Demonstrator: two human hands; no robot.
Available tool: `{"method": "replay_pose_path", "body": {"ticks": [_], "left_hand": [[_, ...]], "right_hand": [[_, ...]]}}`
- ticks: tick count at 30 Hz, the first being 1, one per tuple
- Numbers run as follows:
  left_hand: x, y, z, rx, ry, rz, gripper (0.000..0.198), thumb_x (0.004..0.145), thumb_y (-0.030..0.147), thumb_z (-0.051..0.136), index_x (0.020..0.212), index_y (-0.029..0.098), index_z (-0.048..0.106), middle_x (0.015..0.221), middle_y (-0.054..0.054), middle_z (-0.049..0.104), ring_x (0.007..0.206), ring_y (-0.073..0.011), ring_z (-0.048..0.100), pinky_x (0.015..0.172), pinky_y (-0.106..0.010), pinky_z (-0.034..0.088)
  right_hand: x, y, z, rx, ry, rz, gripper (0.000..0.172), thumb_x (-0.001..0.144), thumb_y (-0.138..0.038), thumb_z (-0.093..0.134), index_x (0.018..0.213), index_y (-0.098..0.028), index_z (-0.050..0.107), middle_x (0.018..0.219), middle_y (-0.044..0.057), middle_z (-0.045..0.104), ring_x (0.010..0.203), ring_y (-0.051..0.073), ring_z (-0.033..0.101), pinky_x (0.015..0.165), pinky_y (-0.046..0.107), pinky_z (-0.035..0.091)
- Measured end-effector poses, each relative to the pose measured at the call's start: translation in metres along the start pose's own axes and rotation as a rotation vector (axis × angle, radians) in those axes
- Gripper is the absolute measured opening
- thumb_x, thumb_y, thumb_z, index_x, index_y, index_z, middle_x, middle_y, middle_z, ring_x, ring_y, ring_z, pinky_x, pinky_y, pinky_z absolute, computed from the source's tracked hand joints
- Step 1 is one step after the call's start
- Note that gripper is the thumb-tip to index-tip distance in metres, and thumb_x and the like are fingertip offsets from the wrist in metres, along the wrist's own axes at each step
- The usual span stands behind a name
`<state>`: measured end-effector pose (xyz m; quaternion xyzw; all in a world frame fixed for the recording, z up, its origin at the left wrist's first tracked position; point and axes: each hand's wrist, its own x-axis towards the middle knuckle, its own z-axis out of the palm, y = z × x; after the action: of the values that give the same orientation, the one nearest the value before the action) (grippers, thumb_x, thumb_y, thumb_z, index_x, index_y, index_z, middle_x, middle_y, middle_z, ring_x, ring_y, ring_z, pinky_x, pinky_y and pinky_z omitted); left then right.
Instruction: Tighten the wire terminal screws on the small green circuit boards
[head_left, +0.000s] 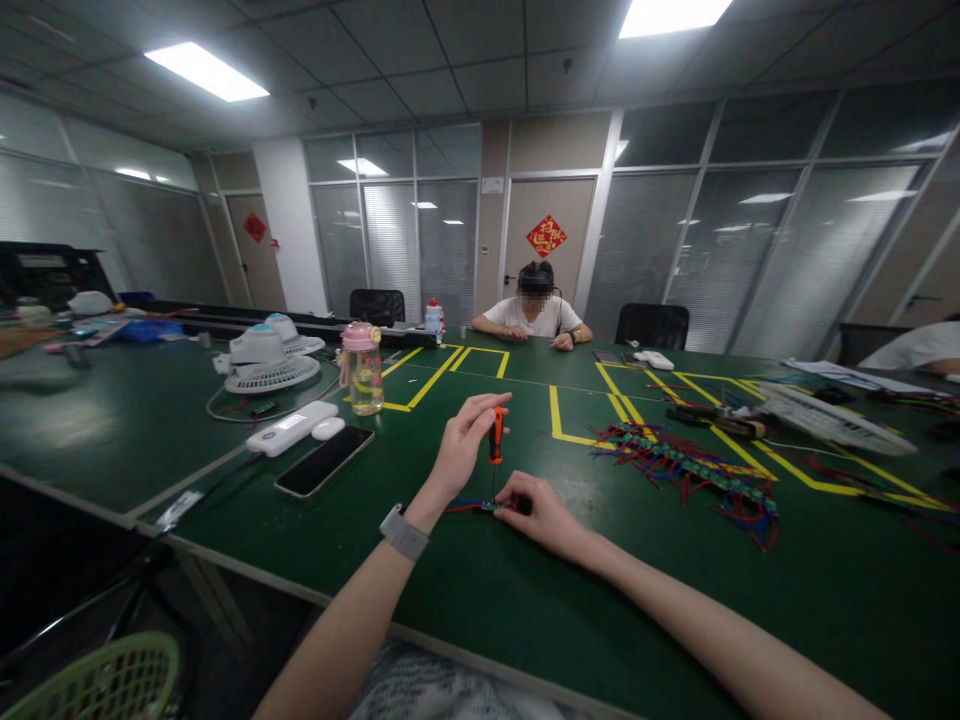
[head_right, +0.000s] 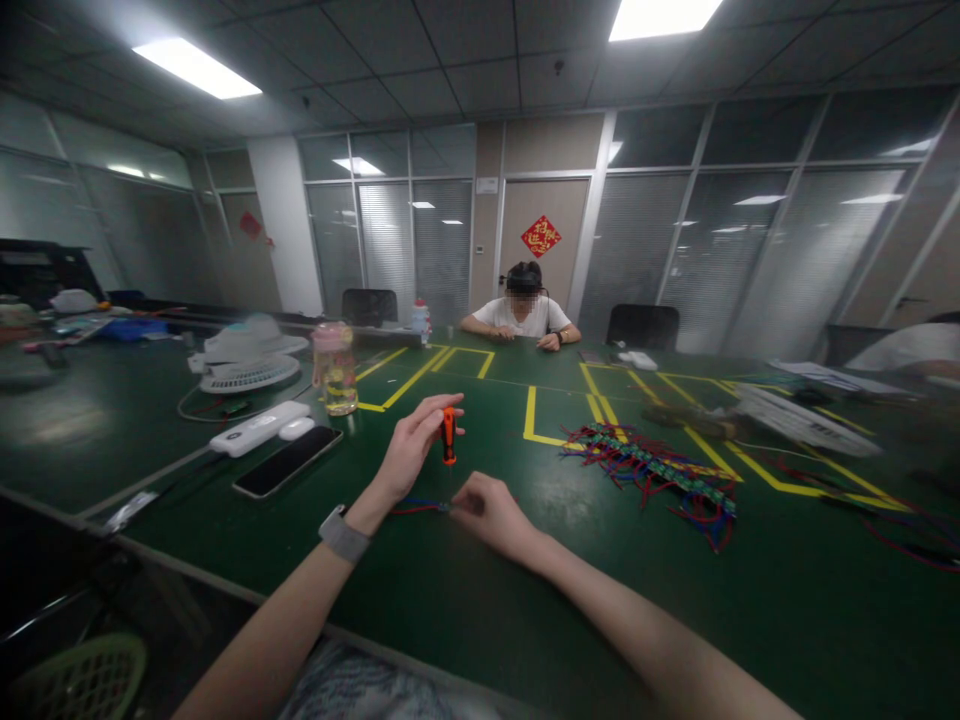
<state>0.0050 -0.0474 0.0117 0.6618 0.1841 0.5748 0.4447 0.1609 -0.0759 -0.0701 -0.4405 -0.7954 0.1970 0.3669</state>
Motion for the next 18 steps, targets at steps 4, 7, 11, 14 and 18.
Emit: {"method": "replay_pose_path", "body": {"ticks": [4,7,11,14,18], "left_hand": [[-0.0002,-0.0006,0.0015,-0.067,-0.028,-0.06,0.036,0.083,0.033,0.054,0.116,0.018,0.059,0.099,-0.007,0.063,0.083,-0.0166,0.062,0.074,-0.032,0.053],[-0.0001,0.0001,-0.0002,0.097,0.043,0.019,0.028,0.078,0.032,0.061,0.102,0.018,0.067,0.094,-0.005,0.061,0.08,-0.014,0.06,0.075,-0.027,0.051],[0.0004,-0.0011,-0.0015,0.015,0.021,0.028,0.029,0.084,0.033,0.052,0.106,0.02,0.066,0.117,-0.008,0.056,0.101,-0.0195,0.059,0.084,-0.031,0.05],[0.0004,-0.0026,0.0,-0.139,-0.034,-0.049,0.037,0.084,0.033,0.053,0.118,0.019,0.059,0.118,-0.011,0.059,0.099,-0.0225,0.061,0.083,-0.038,0.052],[0.0005,-0.0015,-0.0001,0.027,0.051,-0.022,0.034,0.075,0.032,0.065,0.105,0.017,0.066,0.098,-0.008,0.065,0.084,-0.0176,0.064,0.077,-0.032,0.053]], "right_hand": [[0.0007,-0.0006,0.0005,-0.004,0.006,0.006,0.005,0.072,-0.015,0.065,0.077,-0.015,0.063,0.073,0.0,0.056,0.064,0.012,0.051,0.058,0.022,0.04],[0.0011,-0.0016,0.0005,-0.018,0.006,-0.003,0.004,0.072,-0.014,0.064,0.076,-0.015,0.063,0.072,0.0,0.055,0.063,0.011,0.051,0.057,0.022,0.04],[0.0011,-0.0033,0.0,-0.015,0.012,-0.004,0.004,0.072,-0.014,0.064,0.076,-0.016,0.063,0.072,0.0,0.056,0.064,0.012,0.051,0.058,0.023,0.041],[0.0008,-0.0036,-0.0002,-0.016,0.012,0.0,0.004,0.072,-0.014,0.064,0.076,-0.016,0.063,0.072,0.0,0.056,0.064,0.012,0.052,0.058,0.023,0.041],[0.0005,-0.0011,0.0003,-0.01,0.012,-0.015,0.003,0.073,-0.014,0.064,0.076,-0.015,0.063,0.073,0.0,0.055,0.064,0.012,0.051,0.058,0.023,0.04]]}}
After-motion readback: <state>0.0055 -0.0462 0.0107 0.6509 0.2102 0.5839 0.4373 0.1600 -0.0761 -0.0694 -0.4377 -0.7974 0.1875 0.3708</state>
